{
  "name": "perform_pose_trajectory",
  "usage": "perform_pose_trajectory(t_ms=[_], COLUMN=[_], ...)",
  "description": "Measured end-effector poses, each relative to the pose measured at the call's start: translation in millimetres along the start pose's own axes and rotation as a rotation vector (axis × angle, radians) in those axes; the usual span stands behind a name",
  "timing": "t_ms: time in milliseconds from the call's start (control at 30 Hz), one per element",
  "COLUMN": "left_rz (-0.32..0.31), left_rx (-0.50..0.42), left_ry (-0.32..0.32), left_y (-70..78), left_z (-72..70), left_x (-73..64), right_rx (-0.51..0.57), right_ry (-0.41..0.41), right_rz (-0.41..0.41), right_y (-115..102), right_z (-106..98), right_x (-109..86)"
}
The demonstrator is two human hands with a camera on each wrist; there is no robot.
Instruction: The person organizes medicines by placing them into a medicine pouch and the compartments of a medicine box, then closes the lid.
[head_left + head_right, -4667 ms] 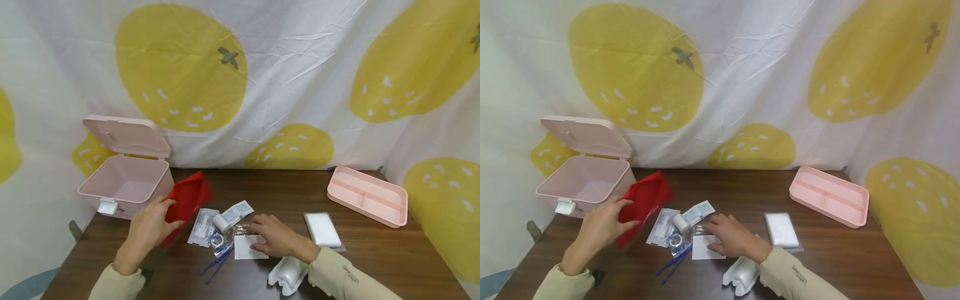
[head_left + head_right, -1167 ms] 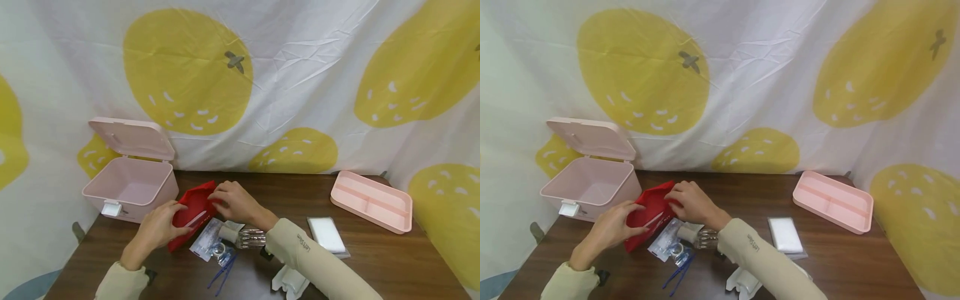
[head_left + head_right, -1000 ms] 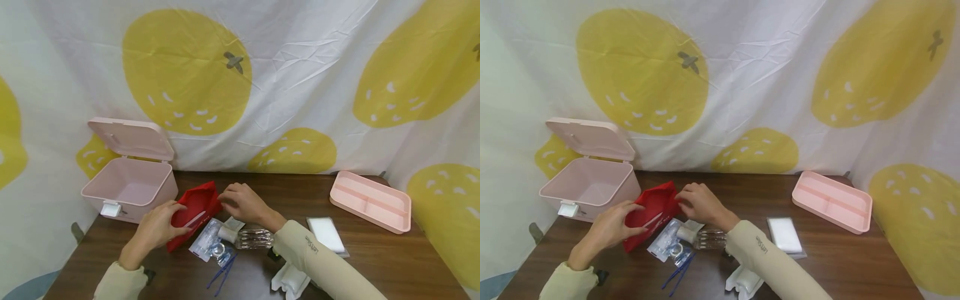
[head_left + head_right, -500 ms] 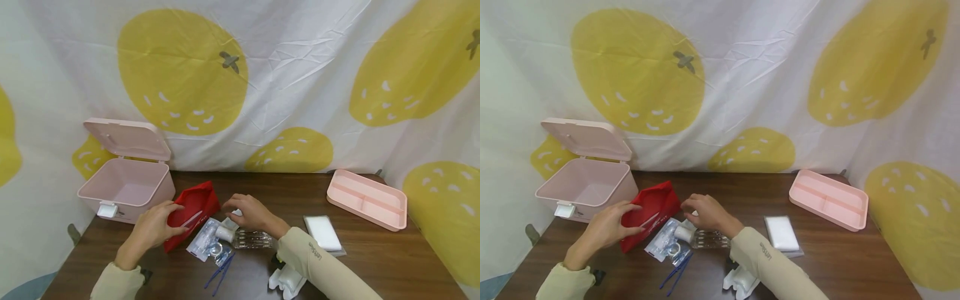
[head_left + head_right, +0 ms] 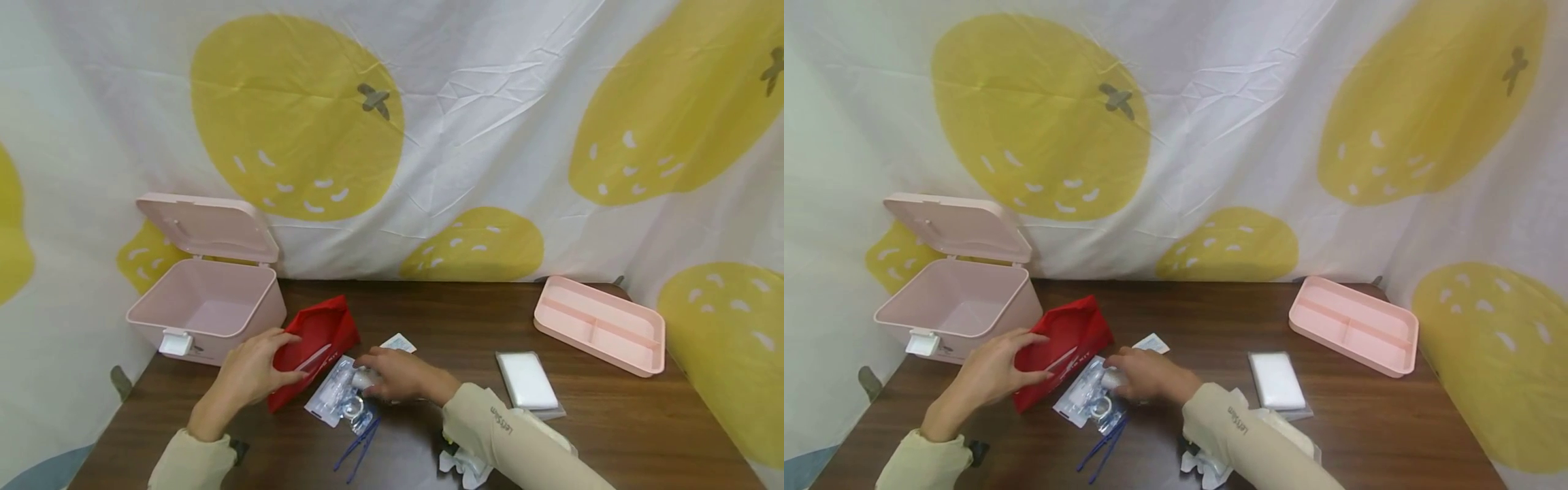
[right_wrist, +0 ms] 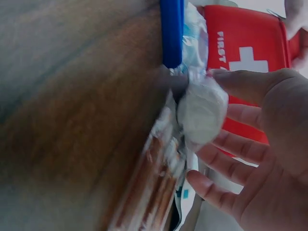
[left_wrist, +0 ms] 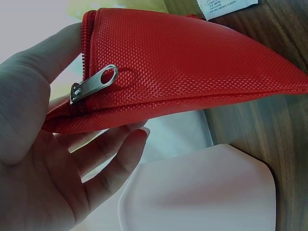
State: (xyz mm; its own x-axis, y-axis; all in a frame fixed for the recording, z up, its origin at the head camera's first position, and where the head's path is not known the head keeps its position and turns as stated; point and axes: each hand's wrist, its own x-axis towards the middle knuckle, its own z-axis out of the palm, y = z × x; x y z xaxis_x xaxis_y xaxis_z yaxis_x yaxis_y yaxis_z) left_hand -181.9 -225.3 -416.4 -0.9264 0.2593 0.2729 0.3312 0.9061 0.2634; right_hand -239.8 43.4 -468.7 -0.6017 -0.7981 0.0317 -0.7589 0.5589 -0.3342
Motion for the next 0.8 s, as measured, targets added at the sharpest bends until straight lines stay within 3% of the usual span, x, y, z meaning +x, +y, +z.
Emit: perform_pose_trajectory(t_ms=[167,533,800], left_rz=[0.0,-0.007,-0.016], left_rx=[0.001,-0.005,-0.006], left_ry=[-0.004,-0.011,-0.03], left_y=[-0.4,-0.2,0.6], left_z=[1.0,-0.2,-1.8], left_x=[0.2,0.9,-0.1], right_rx=[-0.026,-0.066,-0.031], right_ry=[-0.047,-0.054,-0.023], right_rz=[0.016,0.014,-0.016], right_y=[-2.0,-3.4,-2.3], right_z=[5.6,2.9,-5.6], right_x=[0.7,1.0,1.6])
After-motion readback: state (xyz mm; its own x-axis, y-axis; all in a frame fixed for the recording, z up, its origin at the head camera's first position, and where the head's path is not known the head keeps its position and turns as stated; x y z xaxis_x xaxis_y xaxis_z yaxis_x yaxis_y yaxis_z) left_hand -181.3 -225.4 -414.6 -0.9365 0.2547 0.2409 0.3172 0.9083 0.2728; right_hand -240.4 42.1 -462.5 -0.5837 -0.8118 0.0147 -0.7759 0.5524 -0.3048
